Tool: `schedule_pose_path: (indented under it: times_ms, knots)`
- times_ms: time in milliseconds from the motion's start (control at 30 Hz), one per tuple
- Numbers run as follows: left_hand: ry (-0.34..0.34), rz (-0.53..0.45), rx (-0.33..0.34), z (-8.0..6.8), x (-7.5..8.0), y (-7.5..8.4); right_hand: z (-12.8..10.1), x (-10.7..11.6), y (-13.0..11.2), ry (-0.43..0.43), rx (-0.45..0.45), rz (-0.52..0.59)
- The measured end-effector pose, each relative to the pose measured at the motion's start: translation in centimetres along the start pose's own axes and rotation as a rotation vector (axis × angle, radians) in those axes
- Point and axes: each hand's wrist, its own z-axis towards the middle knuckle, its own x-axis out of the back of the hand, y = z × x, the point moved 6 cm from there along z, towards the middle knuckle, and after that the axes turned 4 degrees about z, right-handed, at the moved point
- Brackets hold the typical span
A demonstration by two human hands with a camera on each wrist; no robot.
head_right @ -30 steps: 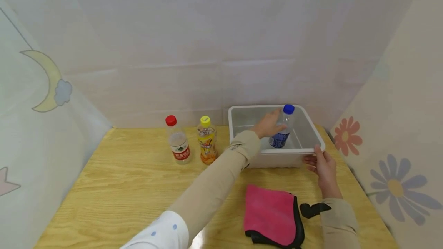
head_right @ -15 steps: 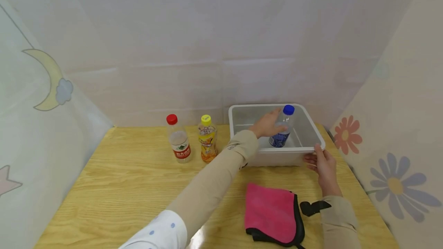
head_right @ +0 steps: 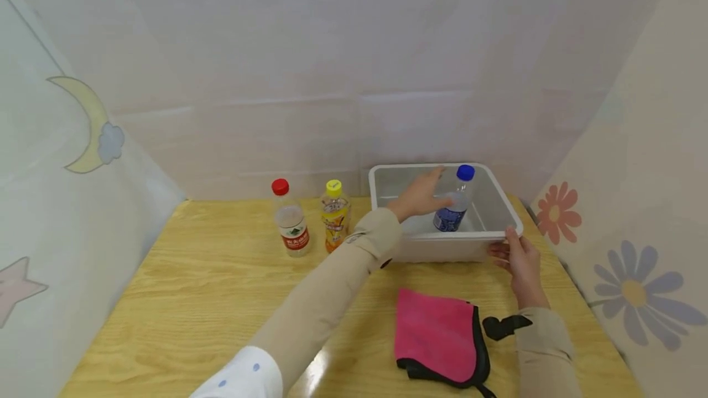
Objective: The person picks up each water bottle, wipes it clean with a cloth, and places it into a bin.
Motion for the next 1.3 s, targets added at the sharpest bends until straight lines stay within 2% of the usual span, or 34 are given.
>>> schedule_pose_path:
  times_ms: [100,200,333,433,567,633,667,800,933,1033,1133,1200,1300]
  knots:
    - [0.011,0.004,-0.024,-0.6,1.0,0.3,-1.7,-2.4,-2.5,0.007,-0.027,0.017]
    - [0.022,0.011,-0.055,-1.0,1.8,0.6,0.5,-0.4,-0.5,0.013,-0.027,0.038]
    - [0.029,0.001,-0.064,-1.9,2.3,0.8,3.2,2.3,2.1,-0.003,-0.03,0.034]
    - [0.055,-0.047,-0.064,-2.9,2.4,0.6,3.2,2.1,1.8,-0.009,-0.054,0.027]
    - [0.118,-0.174,-0.068,-5.0,2.5,-0.1,4.4,3.2,3.0,0.029,-0.03,-0.001]
    - [0.149,-0.234,-0.076,-6.1,2.5,-0.5,4.6,3.3,3.3,0.033,-0.018,0.021]
    - [0.161,-0.247,-0.08,-6.7,2.5,-0.7,4.9,3.6,3.7,0.055,-0.009,0.011]
    - [0.211,-0.238,-0.119,-8.6,2.5,-1.4,5.5,4.1,4.0,0.054,0.014,0.027]
    - [0.249,-0.228,-0.144,-10.4,2.7,-2.2,4.6,3.3,2.8,0.055,0.002,-0.023]
    - [0.252,-0.267,-0.143,-11.6,2.7,-2.8,2.8,1.4,0.5,0.032,-0.005,-0.09]
    - [0.251,-0.292,-0.133,-12.8,2.6,-3.4,1.1,0.0,-1.5,-0.002,0.006,-0.105]
    - [0.263,-0.269,-0.136,-13.6,2.7,-3.8,0.7,0.1,-1.9,-0.03,0.002,-0.16]
    - [0.281,-0.221,-0.142,-14.7,2.6,-4.3,0.3,0.8,-2.1,0.0,-0.004,-0.365]
